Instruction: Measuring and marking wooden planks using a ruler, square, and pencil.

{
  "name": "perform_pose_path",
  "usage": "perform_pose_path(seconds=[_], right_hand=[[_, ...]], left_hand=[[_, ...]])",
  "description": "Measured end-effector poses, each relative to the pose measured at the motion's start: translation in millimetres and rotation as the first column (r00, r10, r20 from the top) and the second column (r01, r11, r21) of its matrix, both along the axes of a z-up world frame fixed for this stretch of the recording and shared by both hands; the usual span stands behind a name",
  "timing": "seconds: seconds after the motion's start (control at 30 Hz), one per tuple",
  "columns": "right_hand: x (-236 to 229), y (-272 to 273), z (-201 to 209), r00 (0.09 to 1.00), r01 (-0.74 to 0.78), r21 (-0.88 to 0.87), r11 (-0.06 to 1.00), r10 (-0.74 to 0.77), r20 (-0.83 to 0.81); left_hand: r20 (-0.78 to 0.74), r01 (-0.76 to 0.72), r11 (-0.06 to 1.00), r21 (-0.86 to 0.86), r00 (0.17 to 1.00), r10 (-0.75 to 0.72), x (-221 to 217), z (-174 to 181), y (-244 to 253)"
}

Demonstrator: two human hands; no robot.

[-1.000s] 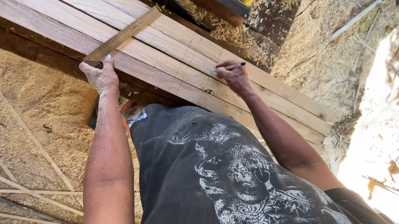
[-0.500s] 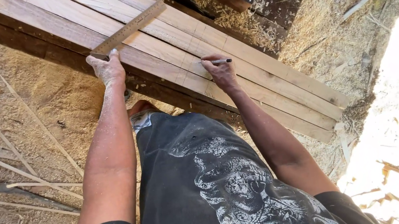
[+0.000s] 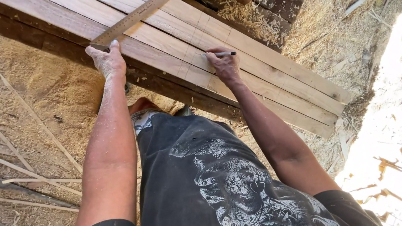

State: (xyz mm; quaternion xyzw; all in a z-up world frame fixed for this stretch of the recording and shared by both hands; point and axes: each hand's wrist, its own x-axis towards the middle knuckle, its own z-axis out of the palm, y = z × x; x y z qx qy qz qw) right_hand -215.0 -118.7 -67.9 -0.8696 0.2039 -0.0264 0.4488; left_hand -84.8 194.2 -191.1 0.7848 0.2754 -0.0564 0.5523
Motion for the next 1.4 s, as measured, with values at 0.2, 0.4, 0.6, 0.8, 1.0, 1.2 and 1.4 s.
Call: perform_pose_path(seconds=[0.2,0.4,0.6,0.8,1.0,1.2,1.4], right_hand=[[-34,-33,-5,0.996,0.062,0.229,0.971,-0.076,0.053],[-37,-37,-14,0.990,0.131,0.236,0.963,-0.139,0.021],[-42,-41,-25,0.987,0.109,0.300,0.948,-0.138,0.080],[-39,-28,-2,0.983,0.167,0.203,0.965,-0.178,0.034],[-70,1,-7,0.995,0.094,0.234,0.968,-0.080,-0.067],[-66,37,3,0.995,-0.064,0.197,0.978,0.079,-0.069],[-48,48,-5,0.990,-0.132,0.197,0.971,0.140,-0.029]], left_hand=[[0.024,0.018,1.000,0.011,1.000,-0.018,-2,-14,3],[0.009,-0.002,0.999,0.046,1.000,0.001,1,-13,2],[-0.090,0.030,0.999,-0.031,0.995,-0.033,-2,28,2],[-0.191,0.050,0.998,-0.044,0.980,-0.057,-2,42,0],[-0.110,0.054,0.997,-0.046,0.992,-0.059,-2,26,1],[-0.036,0.063,0.997,0.051,0.997,-0.061,4,-7,4],[-0.177,0.036,0.999,-0.029,0.983,-0.041,-2,44,0]])
